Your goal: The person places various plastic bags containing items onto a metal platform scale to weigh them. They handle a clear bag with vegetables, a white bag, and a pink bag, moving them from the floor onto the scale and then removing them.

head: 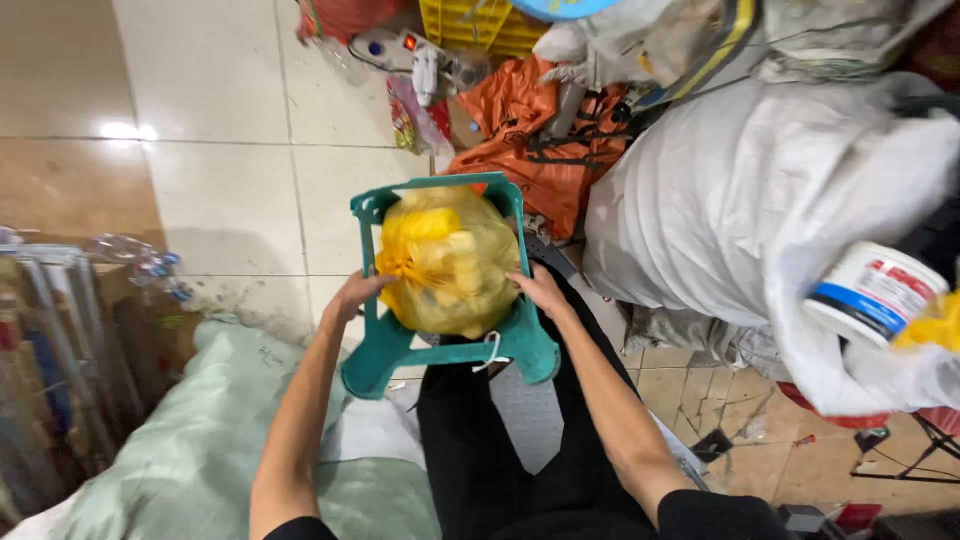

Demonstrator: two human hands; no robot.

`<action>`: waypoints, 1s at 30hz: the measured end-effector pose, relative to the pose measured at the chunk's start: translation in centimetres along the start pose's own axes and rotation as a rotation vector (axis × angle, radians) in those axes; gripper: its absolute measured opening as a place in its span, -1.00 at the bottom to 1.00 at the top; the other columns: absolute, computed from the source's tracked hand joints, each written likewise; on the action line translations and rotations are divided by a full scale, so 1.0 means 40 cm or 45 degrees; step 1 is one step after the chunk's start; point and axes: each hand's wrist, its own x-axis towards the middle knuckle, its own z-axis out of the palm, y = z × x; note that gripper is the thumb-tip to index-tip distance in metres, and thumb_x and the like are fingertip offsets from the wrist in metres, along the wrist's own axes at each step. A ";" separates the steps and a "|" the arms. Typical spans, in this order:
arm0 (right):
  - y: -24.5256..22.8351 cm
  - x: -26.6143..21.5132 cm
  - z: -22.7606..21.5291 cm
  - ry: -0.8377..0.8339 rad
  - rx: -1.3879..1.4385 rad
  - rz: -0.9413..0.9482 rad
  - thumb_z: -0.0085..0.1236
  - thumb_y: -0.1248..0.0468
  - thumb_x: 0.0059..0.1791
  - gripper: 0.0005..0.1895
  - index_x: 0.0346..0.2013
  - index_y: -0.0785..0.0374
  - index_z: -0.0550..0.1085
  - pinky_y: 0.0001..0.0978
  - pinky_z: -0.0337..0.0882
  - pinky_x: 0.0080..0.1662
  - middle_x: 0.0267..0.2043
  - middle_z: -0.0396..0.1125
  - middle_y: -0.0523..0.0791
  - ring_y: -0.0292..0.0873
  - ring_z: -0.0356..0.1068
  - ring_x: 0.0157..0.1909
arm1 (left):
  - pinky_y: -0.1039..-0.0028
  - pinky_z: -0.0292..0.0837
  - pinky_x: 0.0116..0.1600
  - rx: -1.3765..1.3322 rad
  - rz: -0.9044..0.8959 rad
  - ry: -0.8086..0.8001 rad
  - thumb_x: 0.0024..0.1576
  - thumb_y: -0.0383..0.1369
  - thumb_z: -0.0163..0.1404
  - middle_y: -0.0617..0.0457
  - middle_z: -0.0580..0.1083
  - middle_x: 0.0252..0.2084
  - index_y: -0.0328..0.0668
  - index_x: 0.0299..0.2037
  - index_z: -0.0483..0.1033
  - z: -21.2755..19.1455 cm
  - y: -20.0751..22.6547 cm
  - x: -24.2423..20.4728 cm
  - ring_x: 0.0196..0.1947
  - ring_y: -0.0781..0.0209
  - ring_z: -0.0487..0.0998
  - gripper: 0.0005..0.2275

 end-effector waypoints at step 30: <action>-1.143 -0.950 -0.436 0.139 0.657 -0.954 0.25 -0.01 -0.10 -0.36 0.17 0.19 0.32 -0.40 0.42 -0.23 -0.21 0.40 -0.21 -0.32 0.38 -0.25 | 0.40 0.47 -0.28 0.393 1.330 0.668 0.06 -0.10 0.24 0.00 0.59 -0.39 -0.30 -0.21 0.64 -0.529 1.244 -1.571 -0.41 0.31 0.57 -0.64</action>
